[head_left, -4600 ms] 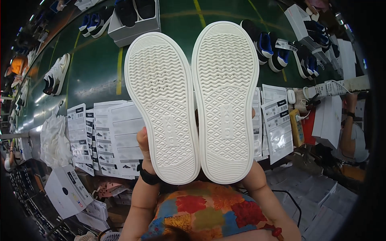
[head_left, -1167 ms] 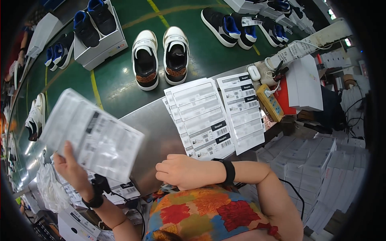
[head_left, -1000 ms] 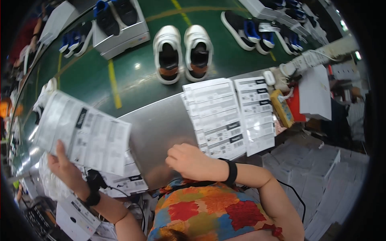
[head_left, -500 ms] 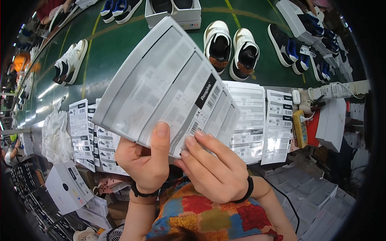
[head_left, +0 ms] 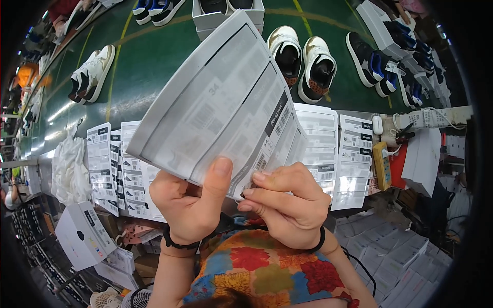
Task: Checking shoe quality, inspecting soles, and sorting pairs near a conveyor belt.
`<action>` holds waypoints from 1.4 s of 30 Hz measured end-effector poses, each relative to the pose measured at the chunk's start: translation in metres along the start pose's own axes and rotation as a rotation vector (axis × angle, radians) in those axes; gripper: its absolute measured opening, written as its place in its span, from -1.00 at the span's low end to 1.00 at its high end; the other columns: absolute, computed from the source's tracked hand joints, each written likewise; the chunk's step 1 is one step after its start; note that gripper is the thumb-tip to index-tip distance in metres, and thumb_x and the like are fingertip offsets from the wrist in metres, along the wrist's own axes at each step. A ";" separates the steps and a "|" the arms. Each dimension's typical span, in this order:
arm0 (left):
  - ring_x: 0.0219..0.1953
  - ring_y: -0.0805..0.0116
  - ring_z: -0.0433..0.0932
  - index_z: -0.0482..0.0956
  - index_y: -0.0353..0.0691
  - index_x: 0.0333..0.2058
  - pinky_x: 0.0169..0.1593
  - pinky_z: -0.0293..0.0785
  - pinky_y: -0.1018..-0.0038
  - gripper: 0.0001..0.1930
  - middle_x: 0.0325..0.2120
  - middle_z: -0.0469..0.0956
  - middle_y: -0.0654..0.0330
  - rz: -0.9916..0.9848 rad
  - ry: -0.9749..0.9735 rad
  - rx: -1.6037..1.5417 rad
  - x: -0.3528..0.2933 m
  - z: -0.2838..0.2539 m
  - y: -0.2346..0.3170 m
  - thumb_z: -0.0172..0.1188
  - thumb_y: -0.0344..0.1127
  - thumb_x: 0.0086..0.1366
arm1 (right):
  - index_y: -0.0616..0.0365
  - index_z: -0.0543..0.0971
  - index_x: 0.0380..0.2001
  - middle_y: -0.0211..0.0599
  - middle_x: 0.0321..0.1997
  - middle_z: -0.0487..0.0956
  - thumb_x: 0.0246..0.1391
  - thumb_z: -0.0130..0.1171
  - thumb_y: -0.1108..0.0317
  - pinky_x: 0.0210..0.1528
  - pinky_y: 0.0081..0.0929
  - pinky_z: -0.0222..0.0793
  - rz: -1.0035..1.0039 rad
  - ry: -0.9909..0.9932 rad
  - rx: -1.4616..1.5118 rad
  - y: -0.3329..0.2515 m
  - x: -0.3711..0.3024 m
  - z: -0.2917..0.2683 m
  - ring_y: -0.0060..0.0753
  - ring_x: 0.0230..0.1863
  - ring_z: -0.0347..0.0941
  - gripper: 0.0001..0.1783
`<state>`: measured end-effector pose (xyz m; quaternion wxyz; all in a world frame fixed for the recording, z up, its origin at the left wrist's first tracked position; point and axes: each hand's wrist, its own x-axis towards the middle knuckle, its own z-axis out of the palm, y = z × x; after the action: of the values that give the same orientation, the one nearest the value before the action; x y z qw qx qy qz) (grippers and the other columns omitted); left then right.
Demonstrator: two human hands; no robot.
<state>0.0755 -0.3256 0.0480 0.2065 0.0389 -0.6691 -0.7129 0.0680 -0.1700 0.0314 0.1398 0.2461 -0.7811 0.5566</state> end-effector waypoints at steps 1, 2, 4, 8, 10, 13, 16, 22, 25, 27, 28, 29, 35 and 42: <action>-0.33 0.55 0.52 0.60 -0.47 -0.24 -0.29 0.40 0.62 -0.81 -0.33 0.63 0.16 -0.004 -0.005 -0.013 0.000 0.000 -0.001 0.28 -0.44 0.24 | 0.16 0.71 -0.39 -0.29 -0.28 0.65 -0.42 0.51 0.54 -0.40 -0.51 0.43 0.006 0.008 0.002 0.000 0.000 0.000 -0.31 -0.41 0.51 -0.65; -0.33 0.55 0.52 0.59 -0.47 -0.23 -0.29 0.40 0.62 -0.80 -0.33 0.63 0.16 -0.008 -0.010 -0.026 0.001 0.000 -0.002 0.29 -0.44 0.25 | 0.17 0.71 -0.39 -0.29 -0.29 0.65 -0.41 0.51 0.54 -0.41 -0.51 0.42 0.013 0.016 0.004 0.001 0.000 0.001 -0.32 -0.42 0.50 -0.66; -0.32 0.55 0.52 0.59 -0.47 -0.22 -0.28 0.41 0.62 -0.80 -0.32 0.62 0.16 -0.027 -0.033 -0.039 0.002 0.000 -0.003 0.28 -0.43 0.25 | 0.16 0.71 -0.40 -0.30 -0.30 0.64 -0.39 0.50 0.55 -0.43 -0.52 0.40 0.037 0.015 0.030 0.001 0.000 0.000 -0.33 -0.43 0.49 -0.68; -0.31 0.55 0.52 0.57 -0.48 -0.18 -0.27 0.42 0.62 -0.78 -0.30 0.62 0.16 -0.099 -0.100 -0.065 0.005 -0.002 -0.004 0.26 -0.44 0.27 | 0.21 0.68 -0.42 -0.27 -0.34 0.62 -0.30 0.50 0.55 -0.42 -0.57 0.40 0.103 0.006 0.045 -0.002 -0.004 -0.002 -0.37 -0.45 0.49 -0.74; -0.30 0.54 0.52 0.56 -0.49 -0.15 -0.25 0.43 0.61 -0.77 -0.29 0.62 0.15 -0.123 -0.110 -0.065 0.006 -0.003 -0.005 0.25 -0.45 0.28 | 0.23 0.66 -0.38 -0.23 -0.32 0.61 -0.21 0.48 0.54 -0.39 -0.59 0.43 0.072 0.047 0.000 -0.003 -0.007 -0.004 -0.38 -0.41 0.51 -0.75; -0.27 0.53 0.54 0.54 -0.51 -0.12 -0.20 0.45 0.60 -0.75 -0.27 0.63 0.13 -0.136 -0.110 -0.065 0.011 -0.005 -0.006 0.23 -0.45 0.29 | 0.26 0.62 -0.31 -0.13 -0.24 0.61 -0.08 0.47 0.31 -0.25 -0.50 0.48 0.158 0.253 0.154 -0.002 -0.013 -0.009 -0.28 -0.26 0.55 -0.69; -0.23 0.48 0.57 0.51 -0.53 -0.07 -0.13 0.48 0.57 -0.70 -0.21 0.63 0.06 -0.192 -0.147 -0.126 0.021 -0.012 -0.007 0.21 -0.42 0.30 | 0.24 0.61 -0.23 -0.02 -0.11 0.60 -0.05 0.35 -0.10 -0.06 -0.29 0.46 0.067 -0.001 0.512 0.010 -0.008 -0.033 -0.09 -0.06 0.54 -0.43; -0.20 0.44 0.60 0.47 -0.53 -0.01 -0.11 0.52 0.55 -0.63 -0.16 0.62 0.02 -0.400 -0.318 -0.270 0.042 -0.019 -0.013 0.20 -0.39 0.29 | 0.16 0.66 -0.20 0.02 0.02 0.57 -0.10 0.15 -0.33 0.08 -0.10 0.36 -0.105 -0.255 0.181 0.002 0.030 -0.086 0.05 0.06 0.46 -0.28; -0.18 0.45 0.60 0.47 -0.51 0.01 -0.10 0.52 0.55 -0.64 -0.15 0.62 0.03 -0.448 -0.362 -0.347 0.043 -0.016 -0.016 0.20 -0.41 0.29 | 0.02 0.68 -0.19 -0.06 0.03 0.54 -0.14 0.34 0.03 0.09 -0.07 0.32 -0.206 -0.437 -0.284 -0.003 0.059 -0.090 0.06 0.09 0.38 -0.56; -0.16 0.45 0.59 0.46 -0.50 0.01 -0.09 0.52 0.55 -0.64 -0.14 0.62 0.04 -0.468 -0.395 -0.377 0.043 -0.014 -0.017 0.19 -0.42 0.29 | -0.04 0.69 -0.18 -0.16 0.07 0.52 -0.24 0.36 0.22 0.12 -0.08 0.29 -0.243 -0.500 -0.359 -0.006 0.069 -0.075 0.05 0.14 0.32 -0.58; -0.16 0.46 0.59 0.46 -0.50 0.02 -0.09 0.52 0.54 -0.64 -0.13 0.62 0.05 -0.476 -0.408 -0.386 0.042 -0.014 -0.017 0.19 -0.42 0.29 | -0.04 0.69 -0.19 -0.20 0.10 0.50 -0.26 0.36 0.28 0.13 -0.08 0.28 -0.270 -0.519 -0.387 -0.007 0.074 -0.067 0.04 0.16 0.29 -0.59; -0.15 0.46 0.59 0.46 -0.49 0.02 -0.08 0.52 0.54 -0.64 -0.12 0.61 0.05 -0.477 -0.423 -0.405 0.042 -0.014 -0.018 0.19 -0.43 0.29 | -0.05 0.69 -0.20 -0.24 0.12 0.48 -0.27 0.35 0.35 0.15 -0.08 0.26 -0.298 -0.537 -0.416 -0.008 0.077 -0.060 0.03 0.18 0.26 -0.59; -0.13 0.44 0.59 0.45 -0.49 0.02 -0.06 0.52 0.53 -0.65 -0.10 0.60 0.06 -0.506 -0.387 -0.365 0.043 -0.019 -0.031 0.17 -0.44 0.30 | -0.06 0.66 -0.42 -0.37 -0.03 0.55 -0.17 0.31 0.39 0.23 0.03 0.14 -0.388 -0.776 -0.136 0.001 0.092 -0.066 -0.03 0.18 0.27 -0.85; -0.14 0.36 0.61 0.44 -0.53 0.01 -0.03 0.53 0.47 -0.67 -0.09 0.60 -0.02 -0.518 -0.091 -0.224 0.047 -0.064 -0.069 0.12 -0.46 0.32 | 0.25 0.52 -0.23 -0.32 -0.33 0.58 0.18 0.18 0.34 -0.06 -0.55 0.35 0.244 0.025 0.183 0.095 0.114 -0.147 -0.45 -0.19 0.48 -0.80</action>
<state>0.0371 -0.4004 -0.0148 -0.0100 0.1535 -0.5625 -0.8123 -0.0874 -0.0342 0.0620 0.0578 0.1544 -0.7492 0.6415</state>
